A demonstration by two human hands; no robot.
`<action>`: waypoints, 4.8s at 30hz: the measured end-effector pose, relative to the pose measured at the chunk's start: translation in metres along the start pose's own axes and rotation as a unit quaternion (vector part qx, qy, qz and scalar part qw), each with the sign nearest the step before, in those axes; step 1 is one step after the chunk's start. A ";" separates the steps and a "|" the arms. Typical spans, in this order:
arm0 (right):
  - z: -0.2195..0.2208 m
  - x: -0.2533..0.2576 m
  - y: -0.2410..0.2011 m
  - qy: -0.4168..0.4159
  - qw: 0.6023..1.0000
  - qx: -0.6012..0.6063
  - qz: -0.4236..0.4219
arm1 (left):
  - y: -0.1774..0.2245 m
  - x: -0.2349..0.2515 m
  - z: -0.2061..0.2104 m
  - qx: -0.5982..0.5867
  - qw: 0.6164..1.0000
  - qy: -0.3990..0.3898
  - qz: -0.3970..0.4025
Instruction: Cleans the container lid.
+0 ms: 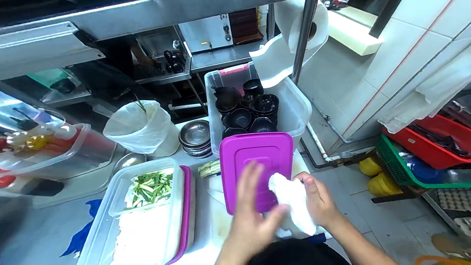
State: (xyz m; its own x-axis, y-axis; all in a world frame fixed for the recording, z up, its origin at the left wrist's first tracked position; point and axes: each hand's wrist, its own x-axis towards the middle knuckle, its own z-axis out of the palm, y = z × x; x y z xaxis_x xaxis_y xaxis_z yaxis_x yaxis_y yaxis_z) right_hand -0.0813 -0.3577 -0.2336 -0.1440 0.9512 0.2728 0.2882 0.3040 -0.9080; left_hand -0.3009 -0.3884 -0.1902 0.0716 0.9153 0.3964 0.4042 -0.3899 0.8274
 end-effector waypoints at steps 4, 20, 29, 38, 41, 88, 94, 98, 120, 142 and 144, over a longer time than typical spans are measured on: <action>0.006 0.001 -0.016 -0.022 0.995 0.083 -0.040 | 0.004 -0.002 0.027 0.002 0.990 -0.142 -0.007; -0.038 0.001 -0.020 0.021 0.923 0.320 0.212 | -0.021 -0.031 -0.025 -0.547 0.830 0.061 -0.088; -0.033 -0.013 -0.020 -0.043 0.971 0.221 0.086 | -0.048 -0.045 -0.052 -0.473 0.876 -0.073 -0.058; -0.018 -0.015 -0.026 0.099 0.981 0.166 0.020 | -0.053 -0.055 -0.044 -0.275 0.950 -0.073 -0.127; -0.037 -0.006 -0.025 0.164 0.968 0.186 0.046 | -0.058 -0.061 -0.054 -0.450 0.879 -0.002 -0.157; -0.012 -0.015 -0.038 -0.074 0.948 -0.273 -0.143 | -0.009 -0.025 -0.003 0.235 0.961 -0.044 0.142; 0.014 -0.022 -0.034 0.093 0.963 -0.212 -0.137 | -0.001 -0.045 0.023 0.005 0.999 -0.047 0.021; 0.028 -0.026 -0.038 0.011 0.979 -0.161 -0.128 | 0.014 -0.046 0.032 -0.243 0.961 -0.085 -0.098; 0.019 -0.034 -0.034 -0.071 0.994 0.059 -0.056 | 0.009 -0.019 0.006 -0.222 0.963 -0.037 -0.149; 0.018 -0.036 -0.038 -0.121 0.972 0.200 -0.010 | 0.005 -0.031 0.011 -0.236 0.968 0.022 -0.081; 0.015 -0.036 -0.041 -0.130 0.967 0.221 0.000 | 0.002 -0.031 0.010 -0.187 0.981 0.030 -0.036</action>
State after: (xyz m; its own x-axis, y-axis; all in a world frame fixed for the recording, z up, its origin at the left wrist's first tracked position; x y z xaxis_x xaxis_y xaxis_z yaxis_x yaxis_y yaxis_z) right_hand -0.1022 -0.4057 -0.2113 -0.3929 0.8889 0.2355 -0.1366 0.1969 -0.9709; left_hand -0.2932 -0.4165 -0.2048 -0.0023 0.9383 0.3457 0.0432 -0.3453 0.9375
